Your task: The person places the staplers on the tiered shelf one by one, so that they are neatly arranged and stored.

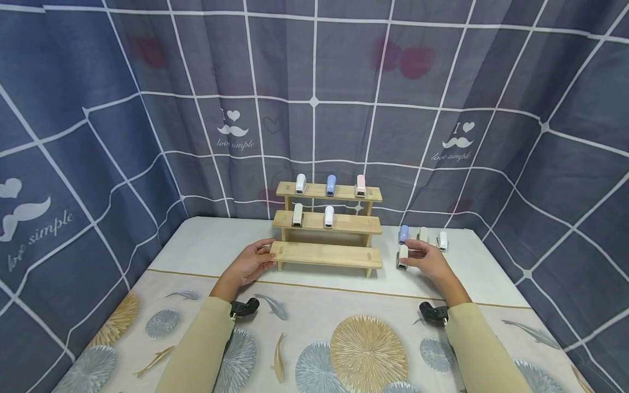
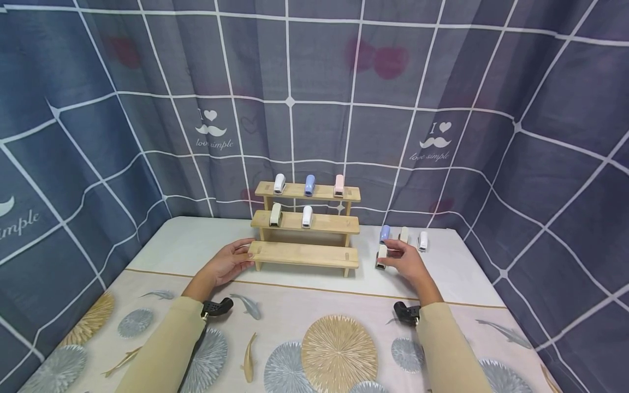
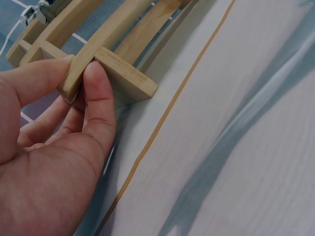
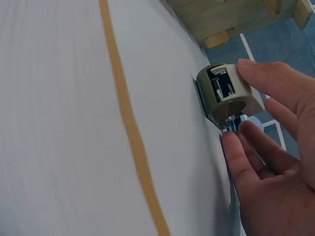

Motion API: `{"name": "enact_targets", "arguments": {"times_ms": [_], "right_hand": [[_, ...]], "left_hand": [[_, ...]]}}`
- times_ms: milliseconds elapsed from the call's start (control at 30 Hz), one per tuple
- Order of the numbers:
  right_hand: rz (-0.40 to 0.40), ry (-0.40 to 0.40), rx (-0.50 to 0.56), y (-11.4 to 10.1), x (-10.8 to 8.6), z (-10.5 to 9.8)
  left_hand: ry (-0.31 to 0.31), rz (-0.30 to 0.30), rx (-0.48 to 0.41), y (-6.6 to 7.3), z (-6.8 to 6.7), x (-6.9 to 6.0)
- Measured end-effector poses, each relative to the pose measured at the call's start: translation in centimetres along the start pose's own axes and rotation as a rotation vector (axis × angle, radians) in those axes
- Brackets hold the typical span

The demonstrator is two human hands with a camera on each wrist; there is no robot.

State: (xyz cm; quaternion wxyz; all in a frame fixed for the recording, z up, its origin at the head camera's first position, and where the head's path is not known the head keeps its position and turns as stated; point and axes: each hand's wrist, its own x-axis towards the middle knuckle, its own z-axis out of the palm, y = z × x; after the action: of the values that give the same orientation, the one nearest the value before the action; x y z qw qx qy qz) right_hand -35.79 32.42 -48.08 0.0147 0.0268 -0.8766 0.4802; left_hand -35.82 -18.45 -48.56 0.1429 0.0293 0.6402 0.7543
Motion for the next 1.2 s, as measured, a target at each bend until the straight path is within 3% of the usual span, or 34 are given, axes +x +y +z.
{"name": "enact_targets", "arguments": {"times_ms": [567,1200], "right_hand": [[0.096,-0.047,0.003,-0.3,0.6,0.3],[-0.022,0.011,-0.014,-0.3,-0.9,0.8]], "left_hand": [[0.011,-0.001,-0.022,0.0,-0.3,0.1],[0.012,-0.007,-0.021,-0.1,0.1,0.1]]}}
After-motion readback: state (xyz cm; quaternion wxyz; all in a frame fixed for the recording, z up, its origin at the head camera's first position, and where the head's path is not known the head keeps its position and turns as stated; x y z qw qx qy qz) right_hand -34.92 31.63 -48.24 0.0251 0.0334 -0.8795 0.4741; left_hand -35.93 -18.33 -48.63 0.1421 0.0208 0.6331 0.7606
